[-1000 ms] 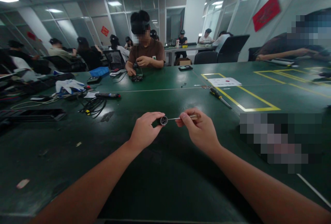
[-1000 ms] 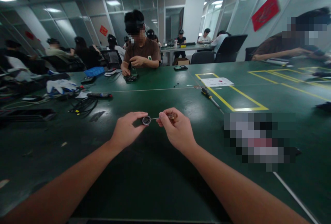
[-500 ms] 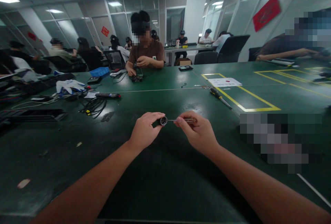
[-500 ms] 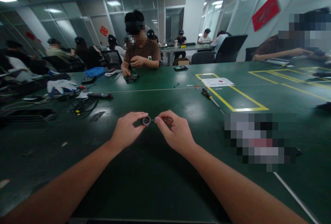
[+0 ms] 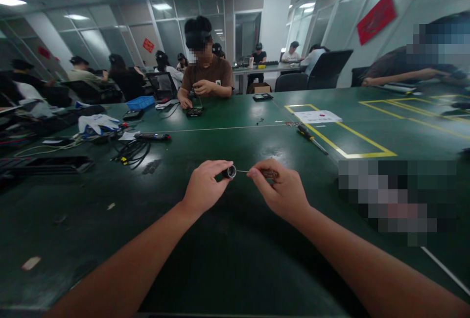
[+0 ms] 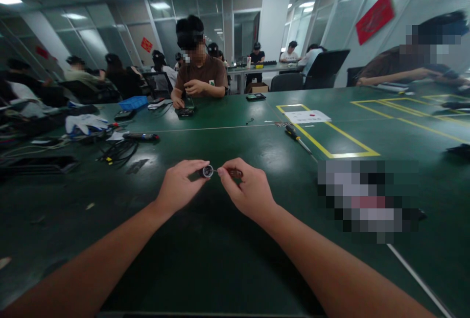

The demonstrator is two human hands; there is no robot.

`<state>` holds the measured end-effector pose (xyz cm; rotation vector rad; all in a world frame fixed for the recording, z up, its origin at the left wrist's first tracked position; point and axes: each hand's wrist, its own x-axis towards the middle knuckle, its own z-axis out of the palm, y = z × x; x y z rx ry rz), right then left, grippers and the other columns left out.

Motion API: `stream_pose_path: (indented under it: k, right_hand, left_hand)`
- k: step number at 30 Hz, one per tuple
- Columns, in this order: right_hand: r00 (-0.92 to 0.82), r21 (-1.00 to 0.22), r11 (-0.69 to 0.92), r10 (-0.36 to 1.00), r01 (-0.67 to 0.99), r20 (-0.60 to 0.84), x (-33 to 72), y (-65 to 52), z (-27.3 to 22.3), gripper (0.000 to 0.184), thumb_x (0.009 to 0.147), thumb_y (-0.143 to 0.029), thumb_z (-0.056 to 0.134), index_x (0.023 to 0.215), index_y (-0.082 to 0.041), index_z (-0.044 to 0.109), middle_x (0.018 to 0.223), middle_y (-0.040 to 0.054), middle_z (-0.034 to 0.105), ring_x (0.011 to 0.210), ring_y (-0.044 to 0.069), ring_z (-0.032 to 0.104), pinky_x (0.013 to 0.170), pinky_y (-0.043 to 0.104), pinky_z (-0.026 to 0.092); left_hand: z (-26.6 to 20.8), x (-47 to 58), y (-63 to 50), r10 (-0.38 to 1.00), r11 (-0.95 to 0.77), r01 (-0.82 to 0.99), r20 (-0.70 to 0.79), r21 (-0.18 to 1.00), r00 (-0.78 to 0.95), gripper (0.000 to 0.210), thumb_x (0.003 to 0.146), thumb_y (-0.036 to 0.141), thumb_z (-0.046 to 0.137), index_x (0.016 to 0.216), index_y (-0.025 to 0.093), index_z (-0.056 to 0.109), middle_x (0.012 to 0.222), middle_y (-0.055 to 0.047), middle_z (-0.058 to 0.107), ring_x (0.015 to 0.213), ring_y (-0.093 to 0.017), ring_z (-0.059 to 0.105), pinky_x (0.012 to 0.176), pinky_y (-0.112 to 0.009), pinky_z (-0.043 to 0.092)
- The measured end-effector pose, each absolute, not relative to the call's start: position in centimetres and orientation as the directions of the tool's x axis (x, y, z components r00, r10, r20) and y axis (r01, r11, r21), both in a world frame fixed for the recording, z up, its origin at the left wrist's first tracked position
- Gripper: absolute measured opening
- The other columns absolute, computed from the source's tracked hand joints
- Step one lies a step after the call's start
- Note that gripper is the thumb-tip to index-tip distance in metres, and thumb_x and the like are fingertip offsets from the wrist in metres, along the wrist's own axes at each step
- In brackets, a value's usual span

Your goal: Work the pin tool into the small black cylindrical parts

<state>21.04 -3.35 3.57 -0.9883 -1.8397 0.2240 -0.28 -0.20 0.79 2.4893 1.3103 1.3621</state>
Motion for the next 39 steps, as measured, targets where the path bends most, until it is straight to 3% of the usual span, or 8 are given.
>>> stream_pose_path:
  k: [24,39]
  right_hand:
    - [-0.235,-0.492,0.695,0.673,0.525,0.701,21.07,-3.45,3.78,0.006,0.096,-0.024,0.063,0.094,-0.02,0.068,0.076,-0.0009,0.071,0.062,0.012,0.064,0.06,0.023,0.046]
    - [-0.172,-0.541,0.66,0.703,0.522,0.69,21.08,-4.16,4.34,0.011,0.095,-0.028,0.061,0.089,-0.021,0.066,0.072,0.0003,0.071,0.058,0.013,0.063,0.058,0.026,0.046]
  left_hand:
    - [0.79,-0.28,-0.15,0.676,-0.663,0.619,0.692,0.42,0.255,0.037,0.077,0.011,0.082,0.113,0.02,0.076,0.116,-0.006,0.078,0.105,-0.023,0.075,0.101,-0.041,0.061]
    - [0.79,-0.34,-0.23,0.698,-0.657,0.582,0.679,0.479,0.229,0.038,0.079,0.013,0.081,0.115,0.023,0.076,0.117,-0.006,0.077,0.107,-0.024,0.074,0.102,-0.044,0.06]
